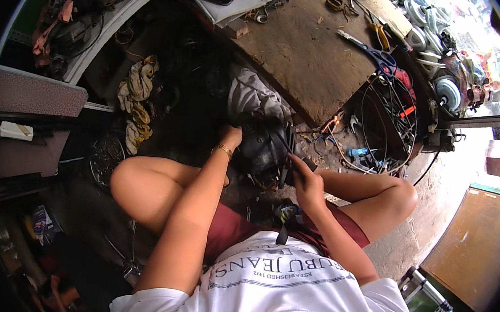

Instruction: The person manipulates a black compressor by hand, pulling on wires and moving components while sitting in a workshop.

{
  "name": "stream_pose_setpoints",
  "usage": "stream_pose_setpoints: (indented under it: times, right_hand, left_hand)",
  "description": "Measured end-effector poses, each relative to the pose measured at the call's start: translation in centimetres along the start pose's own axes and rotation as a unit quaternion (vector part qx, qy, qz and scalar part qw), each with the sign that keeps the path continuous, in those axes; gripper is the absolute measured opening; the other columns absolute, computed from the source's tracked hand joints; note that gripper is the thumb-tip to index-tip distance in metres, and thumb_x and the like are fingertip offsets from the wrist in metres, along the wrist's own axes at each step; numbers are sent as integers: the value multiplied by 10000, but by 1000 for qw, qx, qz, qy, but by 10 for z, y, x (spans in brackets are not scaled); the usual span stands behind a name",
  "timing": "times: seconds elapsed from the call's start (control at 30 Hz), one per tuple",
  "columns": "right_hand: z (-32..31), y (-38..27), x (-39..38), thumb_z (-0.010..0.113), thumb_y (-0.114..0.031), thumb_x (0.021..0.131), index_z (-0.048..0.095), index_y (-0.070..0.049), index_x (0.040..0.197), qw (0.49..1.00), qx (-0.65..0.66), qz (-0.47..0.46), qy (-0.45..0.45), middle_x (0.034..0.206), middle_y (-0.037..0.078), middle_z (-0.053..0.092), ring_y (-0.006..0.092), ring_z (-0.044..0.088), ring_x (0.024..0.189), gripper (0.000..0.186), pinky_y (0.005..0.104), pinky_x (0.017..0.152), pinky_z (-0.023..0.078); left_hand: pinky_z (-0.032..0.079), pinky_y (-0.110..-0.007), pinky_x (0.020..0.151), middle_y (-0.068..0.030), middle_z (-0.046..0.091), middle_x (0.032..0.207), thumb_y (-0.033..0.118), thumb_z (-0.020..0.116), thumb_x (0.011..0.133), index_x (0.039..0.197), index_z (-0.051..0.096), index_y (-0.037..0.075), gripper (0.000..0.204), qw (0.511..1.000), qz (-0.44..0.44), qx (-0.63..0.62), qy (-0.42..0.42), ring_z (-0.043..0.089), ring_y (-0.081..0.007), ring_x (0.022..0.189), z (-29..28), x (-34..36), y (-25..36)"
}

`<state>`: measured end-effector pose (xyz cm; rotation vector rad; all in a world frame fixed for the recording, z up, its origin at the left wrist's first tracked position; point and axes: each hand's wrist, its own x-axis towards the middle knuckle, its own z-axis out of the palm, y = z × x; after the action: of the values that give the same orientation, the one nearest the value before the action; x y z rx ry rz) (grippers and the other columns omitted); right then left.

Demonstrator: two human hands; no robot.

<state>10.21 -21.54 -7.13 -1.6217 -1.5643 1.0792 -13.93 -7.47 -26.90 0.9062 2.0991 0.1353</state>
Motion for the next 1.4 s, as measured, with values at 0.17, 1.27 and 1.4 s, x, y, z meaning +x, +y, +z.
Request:
stream_pose_setpoints:
  times: [0.17,1.27,1.4]
  right_hand:
    - [6,4,31,487,-15,932,567,-150,1330,990,-83,108,-43,1054,281,651,417,637,1010,427,400,830,516]
    - [58,53,81,528,-23,922,557,-140,1333,999,-21,16,21,959,245,690,348,701,827,428,413,760,531]
    - [46,27,68,531,-5,899,554,-134,1332,995,-19,86,-36,1022,237,690,393,681,938,452,413,803,526]
  left_hand:
    - [504,-437,962,-320,646,1113,227,522,912,1032,692,-79,369,992,69,95,-49,629,-399,1111,-9,-34,28]
    - [577,-428,752,-298,682,1033,157,517,867,972,698,-70,308,990,-37,-9,-137,698,-399,937,-24,-34,35]
    - [360,-438,1102,-352,549,1285,310,479,931,1199,588,-138,532,974,118,192,-37,520,-440,1250,-11,-36,12]
